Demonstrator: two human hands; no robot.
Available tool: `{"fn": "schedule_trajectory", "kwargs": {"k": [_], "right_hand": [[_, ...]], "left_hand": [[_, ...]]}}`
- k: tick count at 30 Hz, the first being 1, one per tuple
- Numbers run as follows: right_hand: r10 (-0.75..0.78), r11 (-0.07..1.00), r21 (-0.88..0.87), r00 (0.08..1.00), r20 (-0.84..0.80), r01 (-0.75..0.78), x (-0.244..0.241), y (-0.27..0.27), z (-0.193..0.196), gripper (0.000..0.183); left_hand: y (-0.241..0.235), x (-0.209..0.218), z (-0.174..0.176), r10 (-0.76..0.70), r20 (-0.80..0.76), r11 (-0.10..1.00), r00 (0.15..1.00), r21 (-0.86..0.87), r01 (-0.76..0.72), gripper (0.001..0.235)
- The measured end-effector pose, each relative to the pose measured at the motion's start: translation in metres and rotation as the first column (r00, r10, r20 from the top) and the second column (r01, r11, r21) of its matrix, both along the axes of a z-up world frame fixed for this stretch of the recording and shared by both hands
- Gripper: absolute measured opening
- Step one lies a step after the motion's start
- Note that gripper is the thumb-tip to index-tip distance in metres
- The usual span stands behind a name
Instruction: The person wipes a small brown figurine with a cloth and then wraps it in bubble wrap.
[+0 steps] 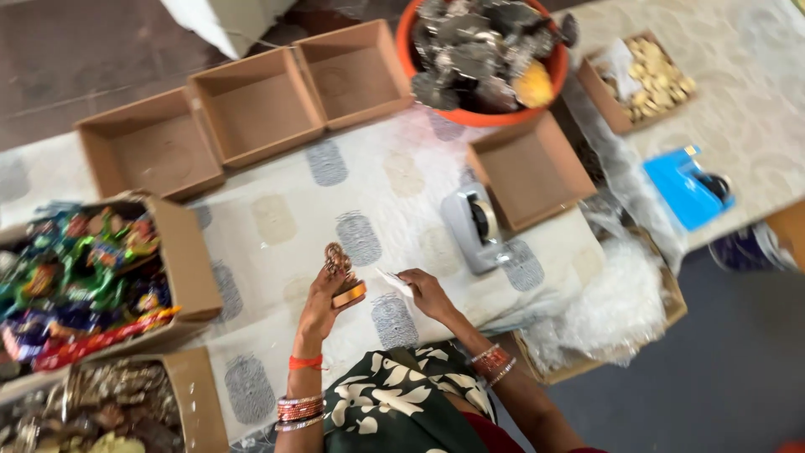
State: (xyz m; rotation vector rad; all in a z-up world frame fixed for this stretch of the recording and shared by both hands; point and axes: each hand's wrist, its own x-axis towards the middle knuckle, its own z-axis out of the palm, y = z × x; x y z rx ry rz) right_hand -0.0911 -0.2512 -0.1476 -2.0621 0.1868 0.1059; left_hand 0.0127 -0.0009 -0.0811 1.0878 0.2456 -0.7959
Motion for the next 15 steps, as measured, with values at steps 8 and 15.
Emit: {"fn": "schedule_trajectory", "kwargs": {"k": [8, 15], "right_hand": [[-0.427, 0.764, 0.481, 0.896, -0.124, 0.431, -0.016, -0.019, -0.044, 0.052], [-0.679, 0.687, 0.313, 0.733, -0.043, 0.655, -0.123, -0.059, -0.069, 0.025]], "left_hand": [[0.002, 0.013, -0.063, -0.003, 0.046, 0.997, 0.999, 0.073, 0.0, 0.033], [0.026, 0.052, -0.176, 0.128, 0.171, 0.906, 0.977, 0.381, -0.185, 0.031]]}}
